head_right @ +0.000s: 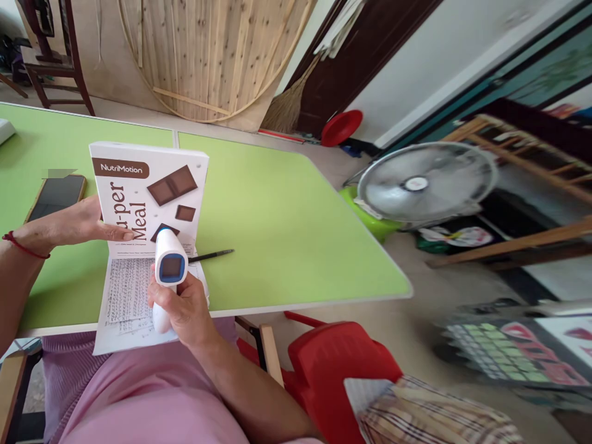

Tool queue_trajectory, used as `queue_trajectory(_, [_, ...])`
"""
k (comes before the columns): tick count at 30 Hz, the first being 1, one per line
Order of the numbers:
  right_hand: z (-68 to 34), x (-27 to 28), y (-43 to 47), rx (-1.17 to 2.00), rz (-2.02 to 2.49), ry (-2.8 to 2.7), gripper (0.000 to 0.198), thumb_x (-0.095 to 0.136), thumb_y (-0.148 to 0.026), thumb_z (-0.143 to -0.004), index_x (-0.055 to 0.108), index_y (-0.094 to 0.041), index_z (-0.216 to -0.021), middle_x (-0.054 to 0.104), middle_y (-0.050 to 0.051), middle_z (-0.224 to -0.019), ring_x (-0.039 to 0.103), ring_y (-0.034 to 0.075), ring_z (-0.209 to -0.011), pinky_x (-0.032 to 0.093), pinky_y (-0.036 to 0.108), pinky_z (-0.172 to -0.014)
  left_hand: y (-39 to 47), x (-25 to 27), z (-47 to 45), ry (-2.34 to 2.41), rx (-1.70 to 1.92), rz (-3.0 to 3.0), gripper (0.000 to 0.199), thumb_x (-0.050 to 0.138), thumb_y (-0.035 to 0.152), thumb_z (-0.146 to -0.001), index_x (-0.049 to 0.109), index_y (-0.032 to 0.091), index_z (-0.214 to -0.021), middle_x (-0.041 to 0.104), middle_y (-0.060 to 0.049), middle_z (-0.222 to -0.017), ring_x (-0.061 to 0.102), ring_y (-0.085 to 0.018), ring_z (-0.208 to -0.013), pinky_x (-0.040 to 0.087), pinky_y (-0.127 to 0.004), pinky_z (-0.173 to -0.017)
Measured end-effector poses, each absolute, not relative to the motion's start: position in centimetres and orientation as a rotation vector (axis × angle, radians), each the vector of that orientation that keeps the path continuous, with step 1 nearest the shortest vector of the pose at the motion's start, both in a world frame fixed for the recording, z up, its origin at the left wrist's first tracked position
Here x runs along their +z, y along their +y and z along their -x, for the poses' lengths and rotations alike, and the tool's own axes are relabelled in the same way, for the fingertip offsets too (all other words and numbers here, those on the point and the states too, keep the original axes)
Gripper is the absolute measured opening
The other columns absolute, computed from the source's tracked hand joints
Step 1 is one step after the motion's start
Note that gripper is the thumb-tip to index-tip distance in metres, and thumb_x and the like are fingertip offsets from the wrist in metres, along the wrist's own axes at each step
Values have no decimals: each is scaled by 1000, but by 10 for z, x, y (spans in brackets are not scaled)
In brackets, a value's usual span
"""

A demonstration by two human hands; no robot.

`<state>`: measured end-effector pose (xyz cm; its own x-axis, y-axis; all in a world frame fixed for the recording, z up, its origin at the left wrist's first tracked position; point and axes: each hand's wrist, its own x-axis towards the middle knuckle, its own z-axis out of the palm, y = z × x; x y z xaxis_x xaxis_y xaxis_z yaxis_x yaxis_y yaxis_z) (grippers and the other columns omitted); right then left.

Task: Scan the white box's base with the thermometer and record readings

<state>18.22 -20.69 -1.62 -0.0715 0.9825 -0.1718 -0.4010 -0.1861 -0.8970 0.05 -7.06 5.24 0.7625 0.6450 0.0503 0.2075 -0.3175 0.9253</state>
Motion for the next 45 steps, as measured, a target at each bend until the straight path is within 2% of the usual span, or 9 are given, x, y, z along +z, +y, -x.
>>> queue_trajectory(4, [-182, -18, -207, 1529, 982, -825, 27, 73, -35, -67, 65, -21, -88, 57, -4, -67, 50, 11, -55, 40, 29, -55, -70, 52, -1, 643, 525, -1902, 63, 76, 35, -75, 50, 17, -129, 66, -12, -121, 65, -26, -103, 54, -29, -80])
queue_trajectory(9, [-182, -23, -207, 1491, 993, -906, 19, 69, -33, -72, 63, -20, -84, 57, -3, -64, 52, 12, -56, 41, 29, -57, -70, 52, -1, 611, 528, -1885, 66, 75, 29, -75, 45, 15, -132, 64, -13, -122, 64, -26, -105, 54, -28, -79])
queue_trajectory(14, [-179, -21, -207, 1508, 1012, -859, 25, 71, -35, -69, 63, -21, -89, 57, -4, -67, 52, 12, -56, 42, 28, -56, -71, 51, 0, 603, 539, -1862, 74, 76, 27, -75, 39, 17, -138, 60, -15, -129, 62, -26, -108, 54, -29, -80])
queue_trajectory(20, [-178, -19, -206, 1520, 1012, -828, 31, 73, -35, -64, 62, -21, -90, 55, -5, -65, 51, 11, -53, 42, 29, -54, -70, 50, 1, 619, 542, -1895, 67, 76, 28, -75, 45, 16, -133, 63, -13, -124, 63, -26, -106, 54, -30, -80])
queue_trajectory(34, [-177, -21, -206, 1494, 1025, -852, 25, 70, -29, -67, 64, -21, -89, 55, -6, -63, 51, 11, -54, 40, 28, -56, -69, 48, 1, 634, 574, -1903, 64, 77, 31, -73, 48, 15, -127, 63, -13, -123, 63, -25, -104, 54, -32, -82])
queue_trajectory(38, [-178, -22, -207, 1489, 1022, -876, 22, 70, -29, -69, 64, -21, -89, 56, -5, -63, 51, 11, -55, 40, 28, -57, -69, 47, 2, 642, 561, -1908, 60, 77, 32, -73, 50, 15, -124, 66, -11, -114, 63, -24, -102, 54, -31, -81])
queue_trajectory(42, [-177, -23, -206, 1489, 1013, -885, 21, 69, -29, -69, 64, -20, -87, 56, -5, -63, 51, 11, -56, 40, 28, -56, -67, 46, 4, 626, 542, -1906, 60, 76, 33, -75, 50, 16, -127, 68, -10, -108, 64, -25, -101, 55, -31, -79])
queue_trajectory(45, [-177, -21, -207, 1506, 1004, -854, 26, 71, -31, -68, 64, -20, -90, 56, -5, -63, 51, 11, -55, 41, 28, -56, -67, 46, 4, 643, 551, -1913, 66, 76, 34, -75, 47, 16, -131, 67, -11, -115, 64, -26, -103, 55, -31, -79])
